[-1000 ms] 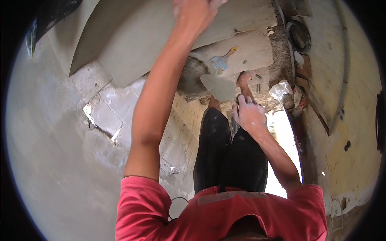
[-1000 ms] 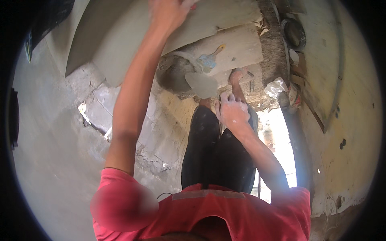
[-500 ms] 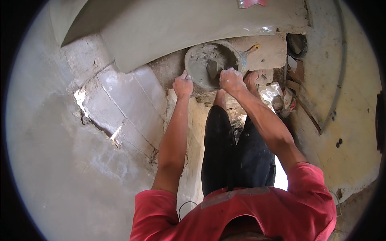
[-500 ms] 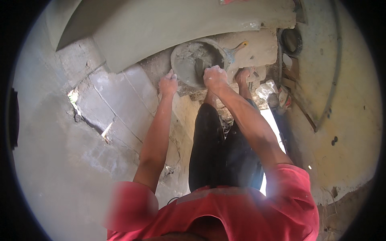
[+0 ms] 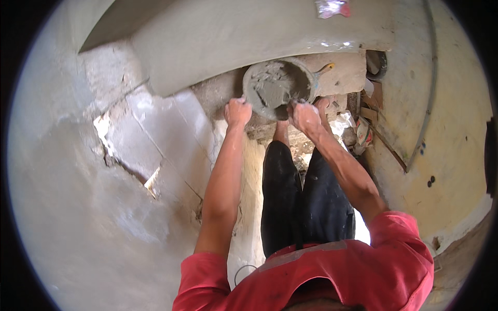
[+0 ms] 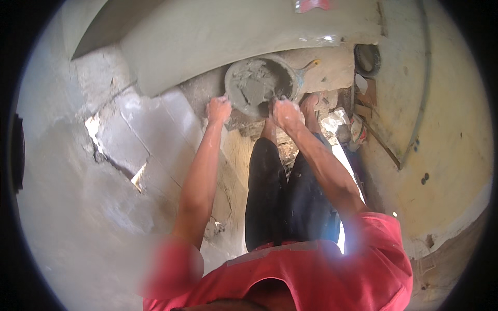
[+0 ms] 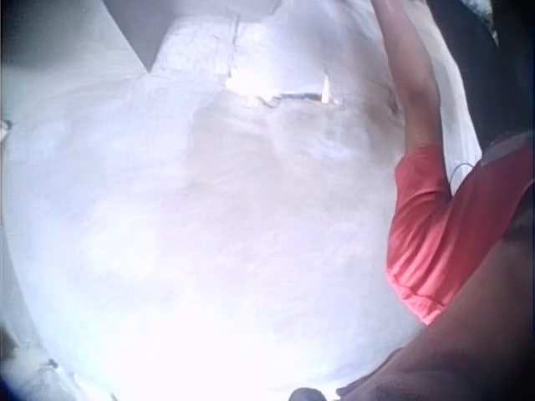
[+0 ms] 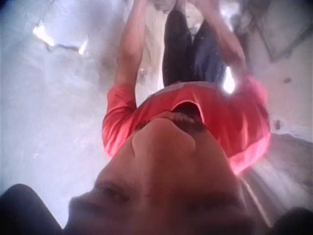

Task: The person scoops cement from a bucket and applies it to the stair treads and risers using a trowel and a float. They repeatedly smooth the surface to create a level finish.

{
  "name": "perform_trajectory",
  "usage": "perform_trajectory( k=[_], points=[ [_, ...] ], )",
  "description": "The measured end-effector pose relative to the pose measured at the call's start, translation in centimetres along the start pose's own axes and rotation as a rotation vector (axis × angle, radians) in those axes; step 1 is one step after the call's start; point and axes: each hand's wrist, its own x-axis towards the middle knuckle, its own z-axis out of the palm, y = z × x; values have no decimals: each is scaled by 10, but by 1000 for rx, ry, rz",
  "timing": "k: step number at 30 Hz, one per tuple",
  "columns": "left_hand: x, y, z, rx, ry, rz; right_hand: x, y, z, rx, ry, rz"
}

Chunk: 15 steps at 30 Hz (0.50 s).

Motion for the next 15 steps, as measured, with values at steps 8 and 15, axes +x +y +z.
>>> perform_trajectory(
  k=[8, 15],
  points=[
    [-31, 35, -46, 127, 143, 141, -103, 37, -70, 504, 139, 32],
    [-19, 253, -66, 130, 407, 835, -128, 141, -162, 646, 607, -12]
  ],
)
